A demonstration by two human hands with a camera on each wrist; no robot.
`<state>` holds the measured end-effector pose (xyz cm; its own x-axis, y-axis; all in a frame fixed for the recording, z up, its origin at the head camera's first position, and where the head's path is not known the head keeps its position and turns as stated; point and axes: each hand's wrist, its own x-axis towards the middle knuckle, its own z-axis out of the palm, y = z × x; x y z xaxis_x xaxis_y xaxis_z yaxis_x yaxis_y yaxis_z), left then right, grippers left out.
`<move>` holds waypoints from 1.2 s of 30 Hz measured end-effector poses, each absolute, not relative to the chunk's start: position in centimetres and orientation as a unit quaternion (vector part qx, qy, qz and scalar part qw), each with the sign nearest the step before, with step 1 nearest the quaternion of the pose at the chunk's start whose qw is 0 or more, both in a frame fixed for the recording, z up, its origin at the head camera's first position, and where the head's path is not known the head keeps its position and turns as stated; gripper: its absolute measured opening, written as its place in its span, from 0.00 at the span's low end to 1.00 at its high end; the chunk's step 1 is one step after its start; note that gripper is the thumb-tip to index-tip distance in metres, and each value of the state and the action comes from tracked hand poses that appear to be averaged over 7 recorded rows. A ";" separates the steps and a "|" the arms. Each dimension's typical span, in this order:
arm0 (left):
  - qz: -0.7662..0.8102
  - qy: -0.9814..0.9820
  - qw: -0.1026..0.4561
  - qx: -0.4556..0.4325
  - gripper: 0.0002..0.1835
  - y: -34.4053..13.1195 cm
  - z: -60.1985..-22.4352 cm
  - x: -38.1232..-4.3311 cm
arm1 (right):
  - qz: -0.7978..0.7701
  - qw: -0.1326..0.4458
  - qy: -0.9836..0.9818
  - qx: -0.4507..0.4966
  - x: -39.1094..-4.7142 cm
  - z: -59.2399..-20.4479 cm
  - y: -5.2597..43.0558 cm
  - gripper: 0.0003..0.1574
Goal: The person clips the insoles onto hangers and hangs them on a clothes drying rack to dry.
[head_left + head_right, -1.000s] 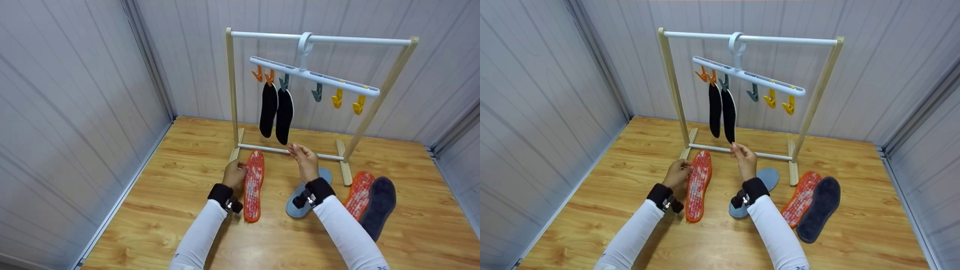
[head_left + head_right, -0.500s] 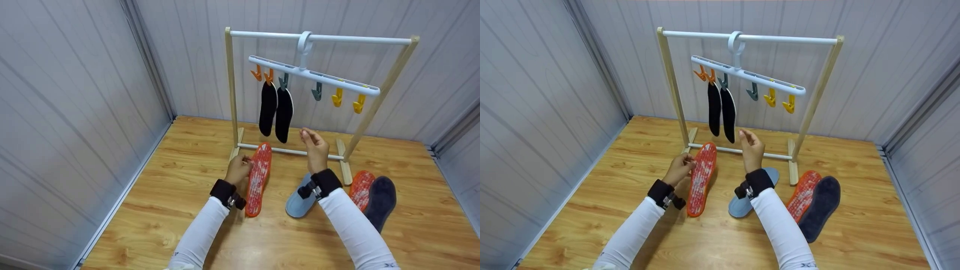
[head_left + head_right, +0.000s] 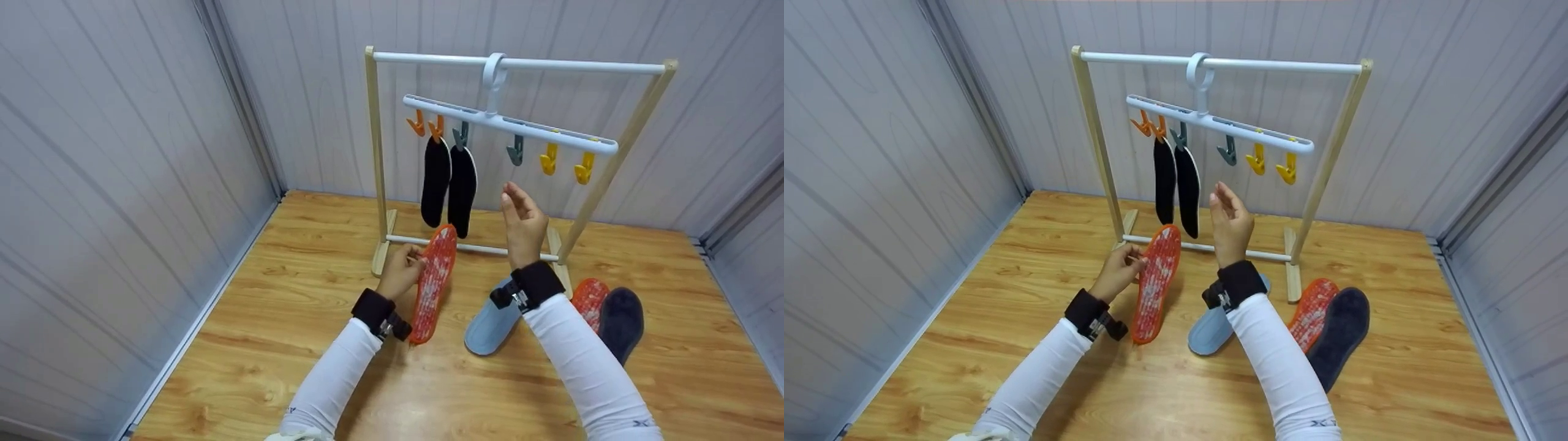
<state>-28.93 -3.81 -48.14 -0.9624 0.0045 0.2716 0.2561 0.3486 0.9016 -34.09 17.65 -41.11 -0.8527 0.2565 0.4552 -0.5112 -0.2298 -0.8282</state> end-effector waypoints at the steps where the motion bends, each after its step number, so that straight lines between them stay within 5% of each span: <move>1: -0.565 -0.813 0.113 -0.082 0.05 -3.7 -48.0 -28.9 | 0.771 0.252 -0.573 0.116 -34.0 -40.7 17.6 0.22; 15: -0.573 -0.799 0.129 -0.129 0.06 -2.5 -46.9 -29.7 | 0.721 0.286 -0.620 0.116 -32.9 -36.1 16.8 0.28; 36: -0.568 -0.798 0.126 -0.157 0.06 -1.6 -46.3 -30.7 | 0.661 0.236 -0.710 0.061 -34.4 -33.0 16.4 0.38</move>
